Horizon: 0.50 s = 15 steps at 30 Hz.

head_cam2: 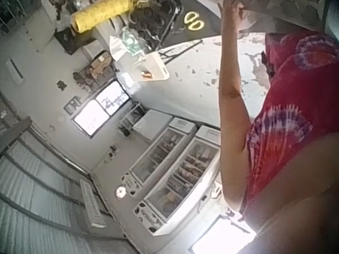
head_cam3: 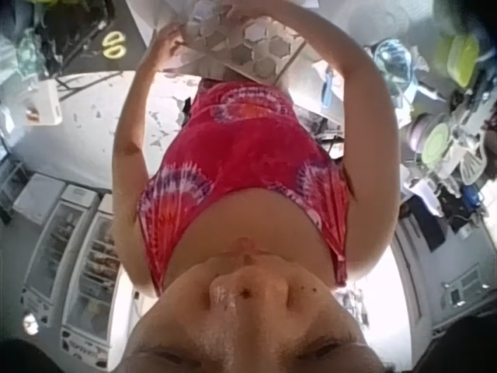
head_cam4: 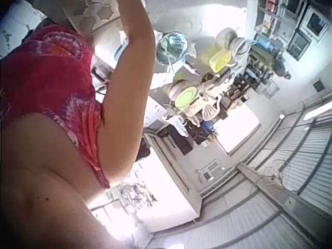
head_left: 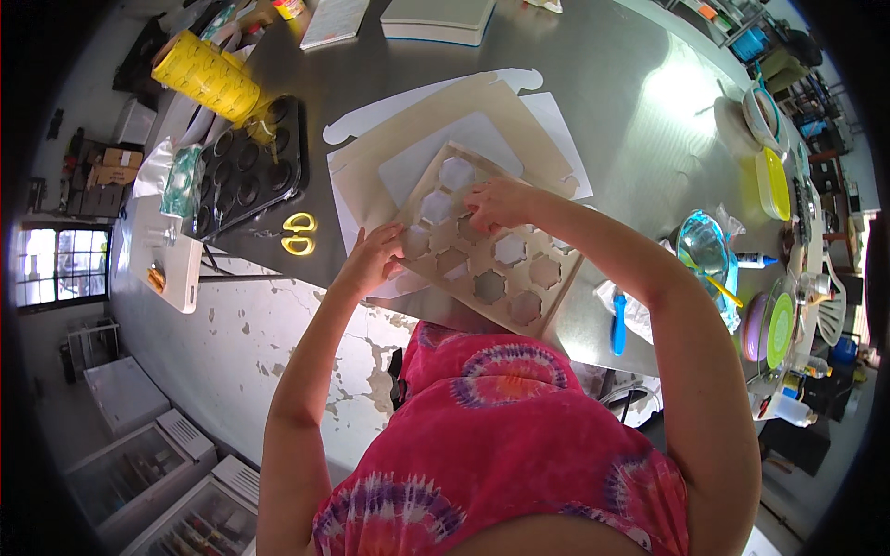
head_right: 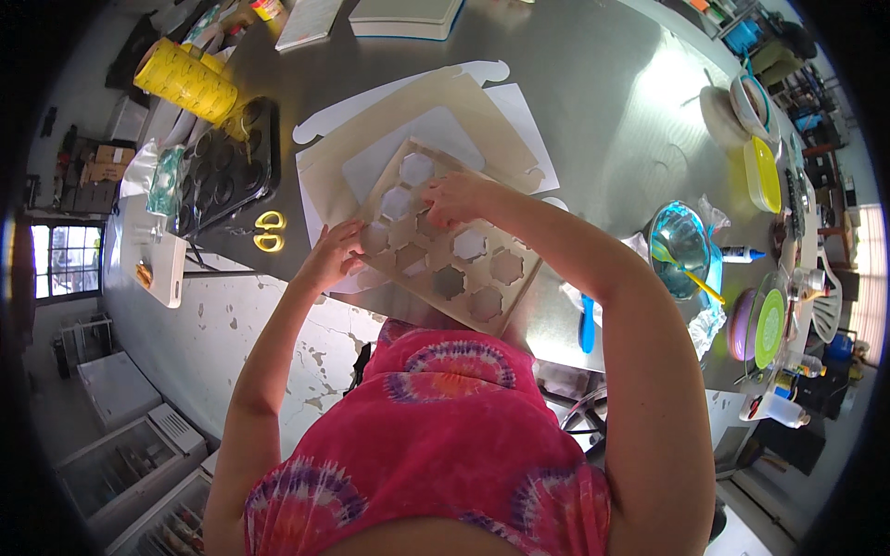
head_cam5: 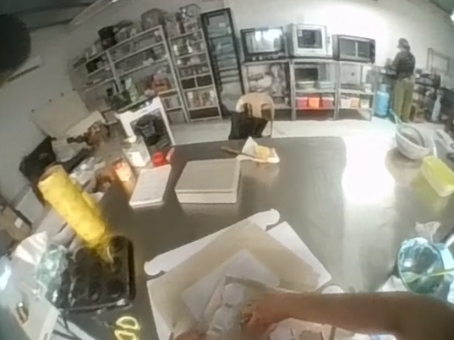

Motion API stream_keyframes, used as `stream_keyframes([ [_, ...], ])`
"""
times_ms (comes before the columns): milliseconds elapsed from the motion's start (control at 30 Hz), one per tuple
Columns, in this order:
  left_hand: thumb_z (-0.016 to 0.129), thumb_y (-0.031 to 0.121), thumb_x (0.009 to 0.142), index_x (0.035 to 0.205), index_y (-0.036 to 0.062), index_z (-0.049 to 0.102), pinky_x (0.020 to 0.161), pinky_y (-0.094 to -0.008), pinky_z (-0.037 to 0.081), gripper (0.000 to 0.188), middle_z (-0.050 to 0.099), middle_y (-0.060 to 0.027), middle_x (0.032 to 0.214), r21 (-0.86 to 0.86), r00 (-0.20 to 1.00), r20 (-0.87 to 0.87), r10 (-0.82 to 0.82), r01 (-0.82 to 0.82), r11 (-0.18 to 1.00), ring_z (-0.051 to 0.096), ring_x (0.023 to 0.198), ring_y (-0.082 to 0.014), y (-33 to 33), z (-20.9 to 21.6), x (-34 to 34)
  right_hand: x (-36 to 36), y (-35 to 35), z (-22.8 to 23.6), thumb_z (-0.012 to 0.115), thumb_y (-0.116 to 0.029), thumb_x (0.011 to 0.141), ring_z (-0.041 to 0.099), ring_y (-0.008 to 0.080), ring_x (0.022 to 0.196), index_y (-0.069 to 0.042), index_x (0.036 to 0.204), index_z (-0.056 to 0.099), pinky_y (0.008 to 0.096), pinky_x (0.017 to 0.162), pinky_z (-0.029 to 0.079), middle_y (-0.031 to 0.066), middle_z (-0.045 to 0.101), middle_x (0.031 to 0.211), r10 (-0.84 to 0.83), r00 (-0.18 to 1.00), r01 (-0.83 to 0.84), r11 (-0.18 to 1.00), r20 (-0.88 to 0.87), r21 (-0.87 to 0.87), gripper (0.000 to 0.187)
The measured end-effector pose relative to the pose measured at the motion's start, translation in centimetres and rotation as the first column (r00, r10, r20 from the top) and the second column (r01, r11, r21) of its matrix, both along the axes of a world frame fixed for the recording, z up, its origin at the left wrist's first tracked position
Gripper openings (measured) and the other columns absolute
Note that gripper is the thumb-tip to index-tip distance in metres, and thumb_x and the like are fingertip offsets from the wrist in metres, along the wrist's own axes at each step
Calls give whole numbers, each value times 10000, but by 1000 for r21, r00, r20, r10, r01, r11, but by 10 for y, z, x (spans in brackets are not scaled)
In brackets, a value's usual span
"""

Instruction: Removing cardboard punch-outs and folding bakery box components for cupcakes or pastries.

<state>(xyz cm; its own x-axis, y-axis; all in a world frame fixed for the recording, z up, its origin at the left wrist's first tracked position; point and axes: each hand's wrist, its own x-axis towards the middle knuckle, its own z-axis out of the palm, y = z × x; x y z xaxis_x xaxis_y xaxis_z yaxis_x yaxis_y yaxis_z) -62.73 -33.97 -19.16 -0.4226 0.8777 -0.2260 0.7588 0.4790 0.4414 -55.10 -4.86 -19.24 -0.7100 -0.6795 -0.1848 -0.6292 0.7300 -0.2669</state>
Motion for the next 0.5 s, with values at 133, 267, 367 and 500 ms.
stream_keyframes([
  [133, 718, 151, 670, 864, 100, 610, 1044, -584, 170, 228, 473, -56, 1270, -31, 1000, -5, 10, -10, 999, 363, 1248, -223, 22, 26, 15, -4, 7, -7, 689, -192, 665, 479, 203, 1011, -218, 698, 615, 347, 780, 436, -7, 513, 978, 53, 998, -55, 998, 46, 41, 85],
  [267, 683, 222, 686, 940, 117, 622, 1030, -573, 171, 282, 535, -62, 1094, 245, 996, -49, 76, -62, 968, 449, 1116, -222, 69, 7, 61, -5, 7, -13, 686, -187, 666, 477, 210, 1010, -199, 708, 612, 359, 778, 435, 2, 514, 972, 55, 998, -53, 997, 40, -58, 86],
  [367, 694, 221, 683, 975, 112, 638, 1026, -572, 189, 316, 543, -55, 1015, 214, 969, -137, 205, -173, 961, 472, 1058, -236, 96, -9, 89, -6, 7, -12, 682, -180, 665, 484, 214, 995, -191, 702, 607, 363, 767, 436, 7, 516, 953, 45, 999, -45, 992, -2, -118, 84],
  [500, 707, 204, 665, 997, 109, 640, 1031, -572, 181, 351, 535, -57, 931, 230, 953, -127, 275, -241, 943, 480, 1025, -233, 107, -9, 105, 2, 10, -17, 680, -171, 656, 503, 220, 956, -185, 694, 599, 354, 749, 436, 8, 520, 914, 56, 998, -59, 984, -18, -170, 91],
])
